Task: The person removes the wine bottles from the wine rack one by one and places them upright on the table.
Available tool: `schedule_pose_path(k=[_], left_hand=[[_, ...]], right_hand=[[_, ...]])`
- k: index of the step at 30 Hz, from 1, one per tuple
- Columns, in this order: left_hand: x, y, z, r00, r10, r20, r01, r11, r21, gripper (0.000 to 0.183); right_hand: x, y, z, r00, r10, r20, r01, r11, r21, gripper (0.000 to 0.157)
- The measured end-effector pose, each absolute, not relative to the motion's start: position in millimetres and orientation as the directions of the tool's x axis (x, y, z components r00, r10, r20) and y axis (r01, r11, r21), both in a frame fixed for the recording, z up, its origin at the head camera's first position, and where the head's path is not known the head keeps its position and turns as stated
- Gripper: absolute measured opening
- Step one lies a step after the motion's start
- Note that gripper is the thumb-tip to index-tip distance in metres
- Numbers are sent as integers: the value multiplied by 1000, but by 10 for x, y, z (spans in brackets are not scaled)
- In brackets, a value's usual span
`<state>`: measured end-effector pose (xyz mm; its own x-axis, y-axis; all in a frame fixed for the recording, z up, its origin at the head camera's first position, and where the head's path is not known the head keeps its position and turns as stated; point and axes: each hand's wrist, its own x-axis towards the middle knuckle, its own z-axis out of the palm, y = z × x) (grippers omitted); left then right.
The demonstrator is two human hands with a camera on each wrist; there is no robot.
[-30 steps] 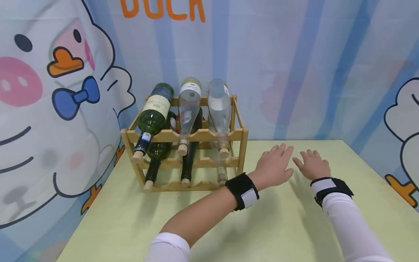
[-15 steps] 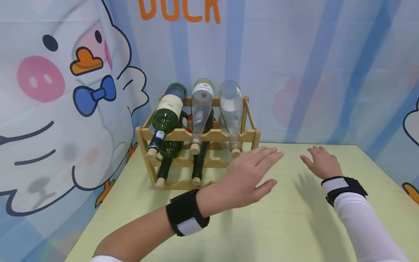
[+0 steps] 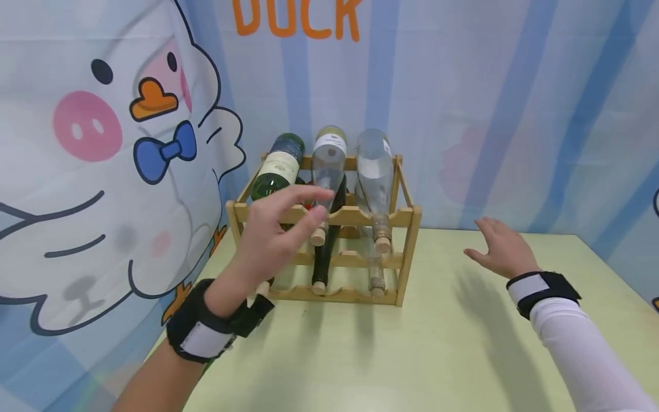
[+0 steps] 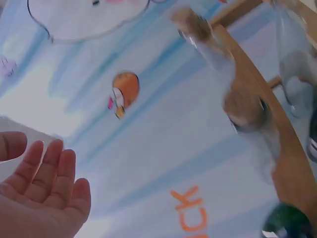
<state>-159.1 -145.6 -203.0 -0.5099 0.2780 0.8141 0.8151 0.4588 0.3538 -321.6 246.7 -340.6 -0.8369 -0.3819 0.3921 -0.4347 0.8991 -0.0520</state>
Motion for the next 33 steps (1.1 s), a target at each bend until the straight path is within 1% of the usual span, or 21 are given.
schedule_pose_path(k=[4, 9, 12, 14, 16, 19, 21, 25, 31, 33], left_hand=[[-1826, -1784, -1957, -621, 111, 776, 716, 483, 504, 20], [-2235, -2164, -2020, -702, -122, 701, 566, 502, 654, 22], [-2475, -2346, -2181, -727, -222, 649, 463, 539, 703, 25], [-2608, -2438, -2318, -730, -260, 632, 399, 590, 702, 25], [-2719, -2510, -2463, -727, -273, 630, 357, 633, 687, 25], [-2825, -2573, -2647, -706, -269, 655, 335, 688, 643, 24], [-2879, -2600, -2743, -673, -264, 691, 342, 717, 607, 24], [-2954, -2603, -2874, -582, -287, 761, 363, 746, 559, 27], [-2993, -2517, -2955, -440, -365, 821, 407, 734, 544, 28], [-2996, -2488, -2962, -401, -378, 835, 415, 738, 533, 27]], right_hand=[[-3218, 2375, -3337, -802, -428, 417, -479, 878, -20, 72], [-3219, 2234, -3216, -758, -463, 459, -524, 851, -7, 74], [-3205, 2106, -3125, -734, -473, 487, -555, 831, -29, 77], [-3186, 1999, -3067, -712, -485, 508, -586, 808, -50, 79], [-3163, 1883, -3012, -674, -511, 533, -631, 774, -57, 81], [-3126, 1717, -2944, -597, -563, 571, -701, 712, -30, 83], [-3103, 1628, -2910, -538, -593, 600, -743, 669, -5, 84], [-3074, 1490, -2898, -426, -613, 665, -800, 599, 39, 79], [-3044, 1254, -2932, -213, -607, 765, -862, 486, 146, 73], [-3024, 1170, -2928, -169, -609, 775, -873, 457, 169, 69]])
